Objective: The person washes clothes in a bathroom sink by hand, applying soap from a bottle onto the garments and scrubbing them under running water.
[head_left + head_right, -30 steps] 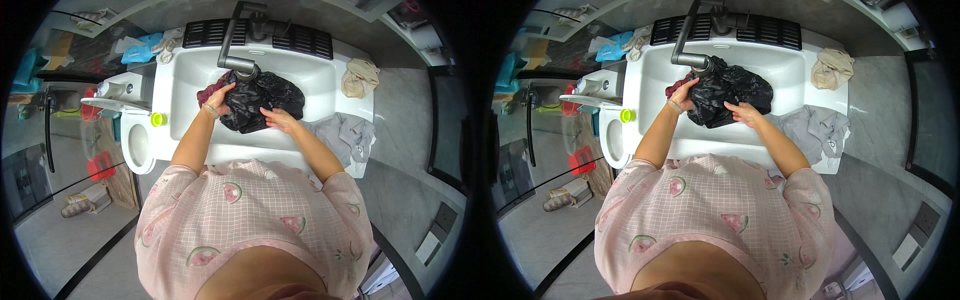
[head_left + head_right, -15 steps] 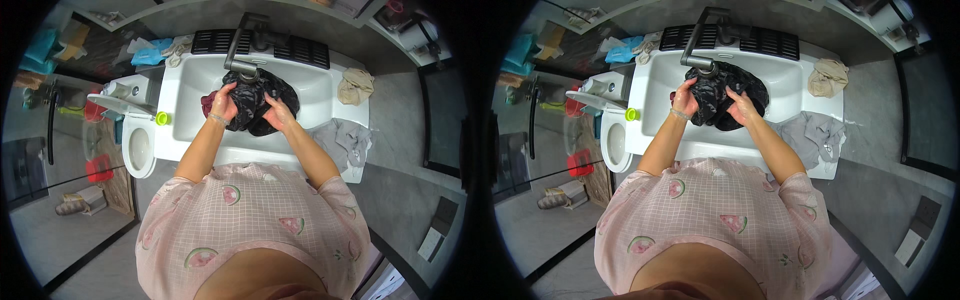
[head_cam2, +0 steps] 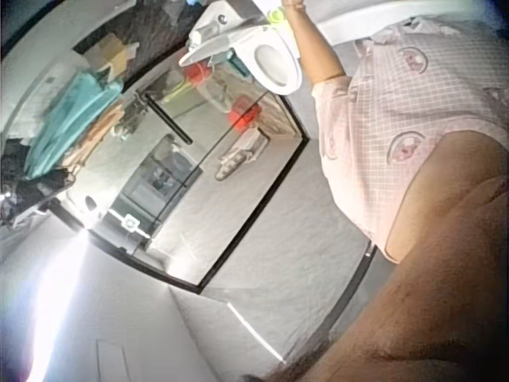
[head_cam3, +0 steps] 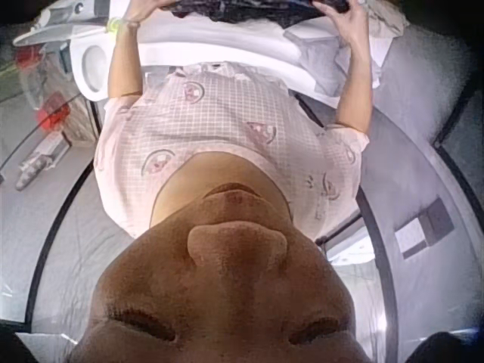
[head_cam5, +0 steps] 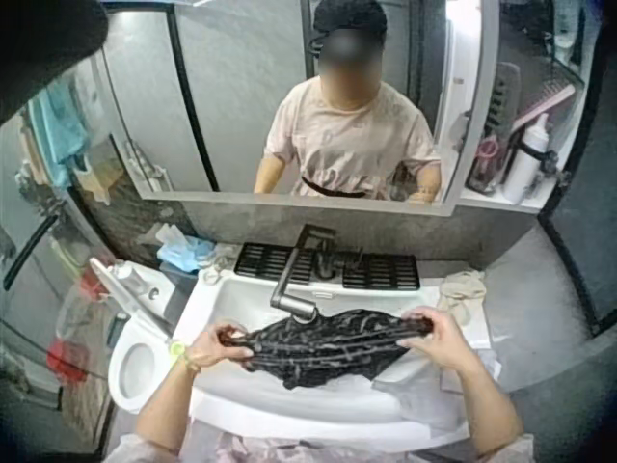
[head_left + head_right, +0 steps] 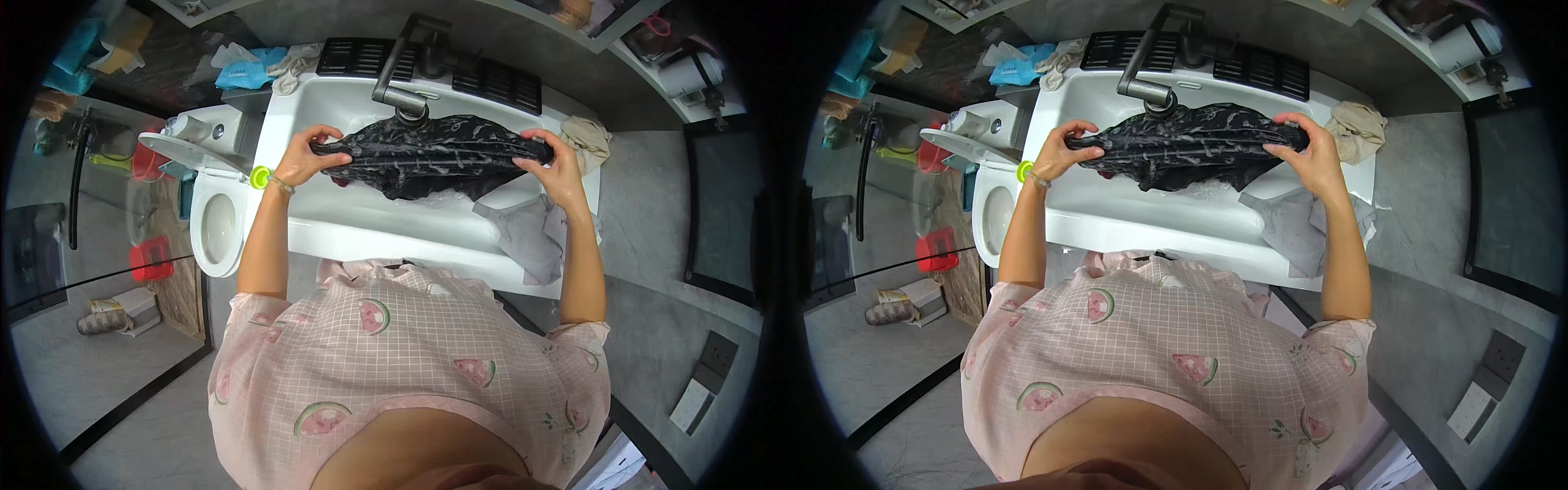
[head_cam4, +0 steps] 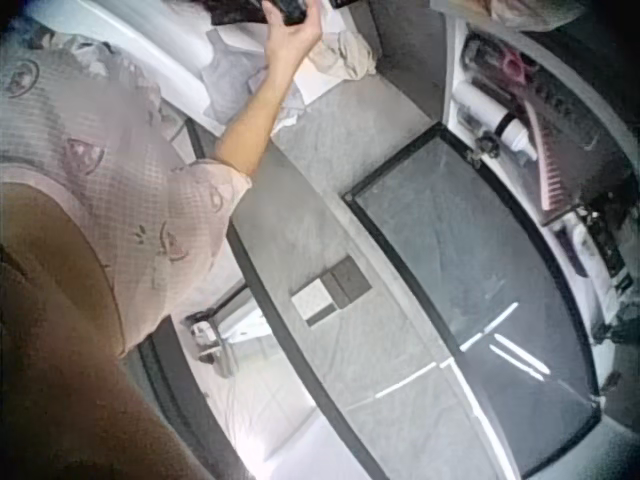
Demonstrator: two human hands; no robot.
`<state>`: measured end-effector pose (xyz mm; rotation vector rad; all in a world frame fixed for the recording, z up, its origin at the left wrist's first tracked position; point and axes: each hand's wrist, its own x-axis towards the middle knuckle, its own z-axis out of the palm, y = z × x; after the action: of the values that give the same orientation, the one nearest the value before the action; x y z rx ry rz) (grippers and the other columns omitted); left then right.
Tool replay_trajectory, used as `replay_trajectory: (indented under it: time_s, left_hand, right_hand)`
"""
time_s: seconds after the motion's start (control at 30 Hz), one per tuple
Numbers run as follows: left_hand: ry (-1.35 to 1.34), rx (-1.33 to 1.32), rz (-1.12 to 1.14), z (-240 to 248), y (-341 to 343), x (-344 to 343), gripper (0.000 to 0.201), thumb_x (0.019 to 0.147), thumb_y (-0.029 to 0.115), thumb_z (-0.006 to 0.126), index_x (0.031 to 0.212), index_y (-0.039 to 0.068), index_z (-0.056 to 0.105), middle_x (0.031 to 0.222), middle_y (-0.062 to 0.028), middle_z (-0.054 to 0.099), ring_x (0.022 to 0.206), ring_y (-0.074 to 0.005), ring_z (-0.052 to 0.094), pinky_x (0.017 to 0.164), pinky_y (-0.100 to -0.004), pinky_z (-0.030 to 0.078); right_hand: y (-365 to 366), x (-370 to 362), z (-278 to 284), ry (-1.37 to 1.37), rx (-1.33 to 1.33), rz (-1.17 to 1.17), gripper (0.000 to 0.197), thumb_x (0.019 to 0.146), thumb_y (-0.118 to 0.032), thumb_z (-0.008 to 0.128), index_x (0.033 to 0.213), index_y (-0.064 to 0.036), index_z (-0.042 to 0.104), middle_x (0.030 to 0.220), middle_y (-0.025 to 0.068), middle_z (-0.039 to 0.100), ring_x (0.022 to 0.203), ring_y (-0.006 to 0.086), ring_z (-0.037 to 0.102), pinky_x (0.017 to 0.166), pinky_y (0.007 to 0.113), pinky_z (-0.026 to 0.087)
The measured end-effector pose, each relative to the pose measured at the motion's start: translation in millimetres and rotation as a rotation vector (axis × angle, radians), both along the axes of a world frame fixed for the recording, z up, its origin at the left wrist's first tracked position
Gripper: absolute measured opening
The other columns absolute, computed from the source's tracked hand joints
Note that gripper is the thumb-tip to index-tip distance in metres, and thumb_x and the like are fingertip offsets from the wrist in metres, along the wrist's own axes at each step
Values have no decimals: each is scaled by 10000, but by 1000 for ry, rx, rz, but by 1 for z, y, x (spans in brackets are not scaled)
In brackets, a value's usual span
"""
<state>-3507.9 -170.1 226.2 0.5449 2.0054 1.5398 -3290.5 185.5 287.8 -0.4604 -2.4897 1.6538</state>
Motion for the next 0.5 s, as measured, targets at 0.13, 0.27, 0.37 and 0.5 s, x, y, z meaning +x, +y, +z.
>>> replay_trajectory:
  time_s: [0.13, 0.27, 0.37, 0.5]
  left_hand:
    - [438, -490, 1, 1, 2, -3, 468, 627, 297, 809, 872, -46, 606, 769, -90, 539, 662, -217, 547, 614, -283, 462]
    - [462, -1063, -30, -60, 24, -19, 349, 742, 325, 681, 940, 43, 631, 1139, -146, 516, 1039, -272, 514, 886, -438, 392]
    - [722, -917, -229, -85, 63, -3, 499, 760, 293, 627, 1203, 100, 502, 1355, -132, 367, 1295, -284, 287, 1016, -630, 154]
    - [824, -424, -335, -90, 119, 20, 583, 762, 389, 653, 1214, 67, 473, 1251, -159, 457, 1248, -333, 335, 1043, -524, 196]
  right_hand:
    - [1, -11, -24, -53, 646, -54, 223, 724, -199, 726, 808, -17, 628, 947, 33, 591, 825, 118, 524, 717, 248, 418]
    - [18, -44, -111, -360, -171, 69, 289, 789, -311, 647, 807, -23, 638, 719, -12, 576, 625, 114, 517, 625, 258, 425]
    - [-1, -61, -106, -548, -490, -26, 279, 809, -284, 621, 923, -29, 622, 780, 14, 613, 690, 115, 574, 663, 250, 467]
    - [0, -64, -140, -249, -959, -80, 305, 754, -200, 691, 981, -22, 593, 897, 44, 625, 820, 139, 592, 737, 267, 479]
